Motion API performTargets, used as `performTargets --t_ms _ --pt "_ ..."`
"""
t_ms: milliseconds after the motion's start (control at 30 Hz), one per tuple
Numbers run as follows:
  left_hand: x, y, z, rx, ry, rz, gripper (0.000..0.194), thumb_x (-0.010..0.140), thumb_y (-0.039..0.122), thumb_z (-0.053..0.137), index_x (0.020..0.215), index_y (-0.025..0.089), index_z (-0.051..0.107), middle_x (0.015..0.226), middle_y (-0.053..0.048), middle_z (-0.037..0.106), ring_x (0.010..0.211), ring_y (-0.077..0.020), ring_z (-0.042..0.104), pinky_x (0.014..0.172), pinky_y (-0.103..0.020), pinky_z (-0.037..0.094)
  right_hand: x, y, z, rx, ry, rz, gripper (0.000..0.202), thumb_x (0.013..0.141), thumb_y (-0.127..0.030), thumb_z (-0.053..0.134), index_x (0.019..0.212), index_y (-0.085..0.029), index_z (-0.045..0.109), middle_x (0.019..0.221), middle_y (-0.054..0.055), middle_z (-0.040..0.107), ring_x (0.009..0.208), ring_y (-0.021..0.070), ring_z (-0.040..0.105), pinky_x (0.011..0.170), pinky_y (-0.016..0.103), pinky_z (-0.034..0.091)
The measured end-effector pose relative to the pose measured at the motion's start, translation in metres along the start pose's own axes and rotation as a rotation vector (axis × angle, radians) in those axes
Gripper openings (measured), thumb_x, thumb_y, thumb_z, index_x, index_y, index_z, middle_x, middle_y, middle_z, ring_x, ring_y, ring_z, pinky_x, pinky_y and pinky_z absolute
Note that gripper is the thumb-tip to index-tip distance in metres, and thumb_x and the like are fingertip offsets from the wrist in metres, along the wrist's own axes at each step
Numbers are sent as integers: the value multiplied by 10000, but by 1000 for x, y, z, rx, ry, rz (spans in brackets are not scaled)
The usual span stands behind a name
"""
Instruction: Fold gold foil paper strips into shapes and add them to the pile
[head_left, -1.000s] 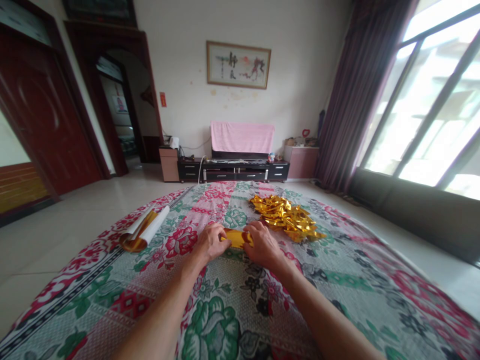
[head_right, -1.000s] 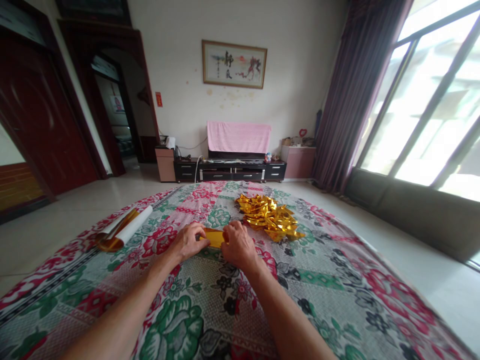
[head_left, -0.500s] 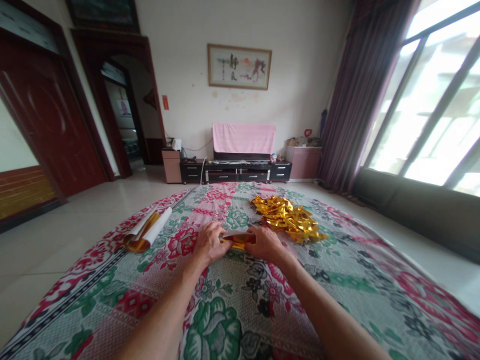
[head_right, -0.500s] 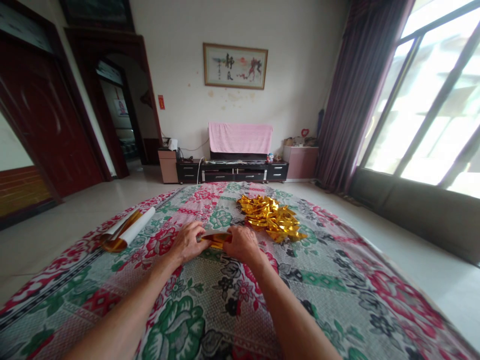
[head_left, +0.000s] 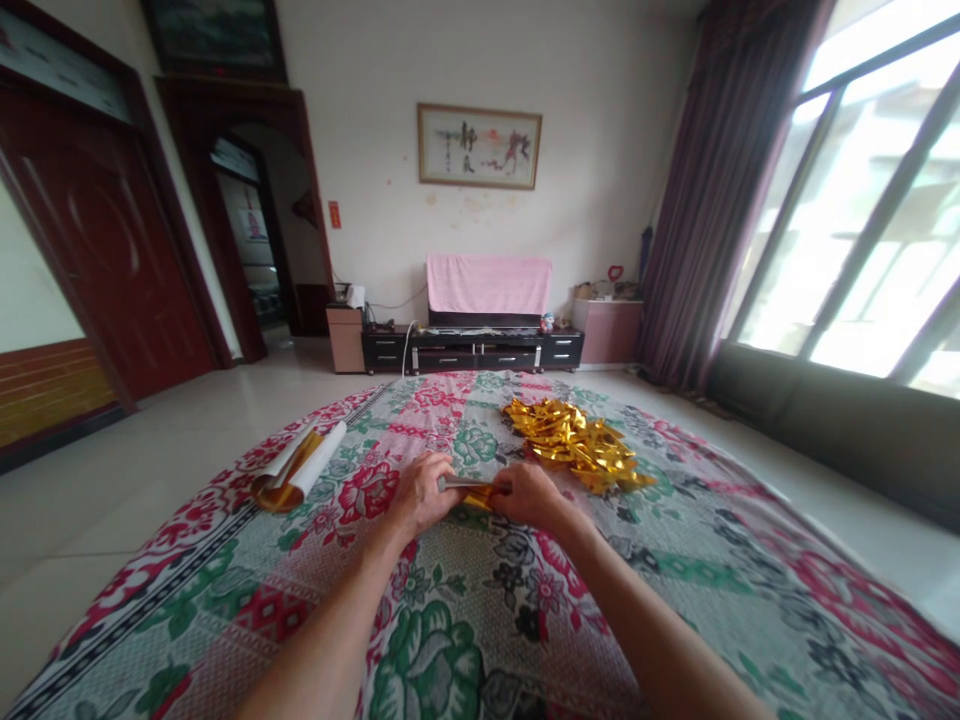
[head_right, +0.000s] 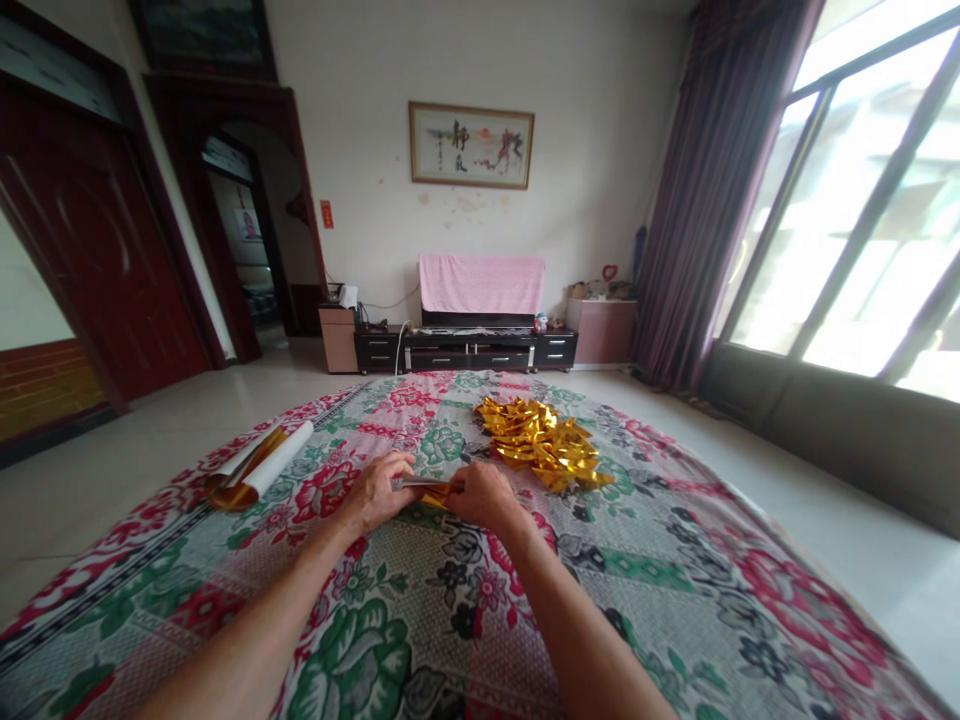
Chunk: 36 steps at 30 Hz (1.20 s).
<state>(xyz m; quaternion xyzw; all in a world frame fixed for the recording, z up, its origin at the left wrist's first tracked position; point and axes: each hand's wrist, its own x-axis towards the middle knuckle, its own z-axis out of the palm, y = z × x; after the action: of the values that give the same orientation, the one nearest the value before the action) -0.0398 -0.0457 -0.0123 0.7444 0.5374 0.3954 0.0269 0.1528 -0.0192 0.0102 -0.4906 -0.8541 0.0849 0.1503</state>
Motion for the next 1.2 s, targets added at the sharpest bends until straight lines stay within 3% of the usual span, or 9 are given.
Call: performTargets --t_ms 100,233,333,400,533,667,867,1100,1200 --pt "0 3 -1 -121 26 -29 70 683 234 614 708 169 617 839 -54 651 805 -165 601 751 -267 457 -2 -4 -3 81 37 -1 182 657 -283 557 703 -186 704 597 2 617 546 104 490 499 204 268" --pt "5 9 0 -444 79 -230 182 675 318 628 781 172 604 659 2 620 618 -125 580 601 -221 449 -2 -11 -8 236 47 55 163 650 -286 577 633 -149 664 507 -26 519 488 77 392 474 197 246" --pt "12 15 1 -827 182 -403 434 617 333 672 996 152 566 658 14 630 575 -112 575 566 -215 447 -2 -16 -7 486 13 139 190 662 -318 568 670 -139 634 512 -44 471 486 67 370 463 182 253" --pt "14 19 1 -946 223 -508 550 581 335 701 1074 143 549 637 24 625 544 -97 564 531 -196 420 -1 -20 -2 612 34 173 208 668 -338 557 675 -136 607 528 -42 460 492 70 376 455 180 260" --pt "14 23 -1 -1028 213 -637 459 572 382 716 954 142 635 664 10 638 538 -76 557 507 -173 385 1 -25 13 798 68 140 214 685 -358 532 687 -146 556 542 -45 443 492 68 367 452 177 277" --pt "11 22 0 -1081 196 -635 383 577 373 716 882 147 668 678 6 651 536 -70 547 522 -178 388 0 -30 17 685 117 128 195 663 -342 553 649 -149 536 555 -40 473 520 74 399 463 173 276" --pt "11 24 1 -1076 174 -594 380 570 371 716 868 137 680 654 2 638 532 -83 537 541 -200 391 -4 -33 7 619 92 110 152 645 -297 559 691 -152 549 580 -41 497 531 80 425 476 176 302" --pt "12 29 0 -1007 167 -587 348 572 359 711 825 122 682 569 24 588 486 -67 479 493 -185 347 -1 -31 7 878 153 57 274 662 -250 538 912 -153 593 772 2 620 648 127 567 579 208 434" --pt "14 32 0 -1010 149 -549 293 582 336 700 782 124 678 567 27 590 496 -70 483 496 -185 355 0 -33 1 982 200 69 295 672 -259 539 941 -158 605 760 7 630 651 135 573 569 209 444"
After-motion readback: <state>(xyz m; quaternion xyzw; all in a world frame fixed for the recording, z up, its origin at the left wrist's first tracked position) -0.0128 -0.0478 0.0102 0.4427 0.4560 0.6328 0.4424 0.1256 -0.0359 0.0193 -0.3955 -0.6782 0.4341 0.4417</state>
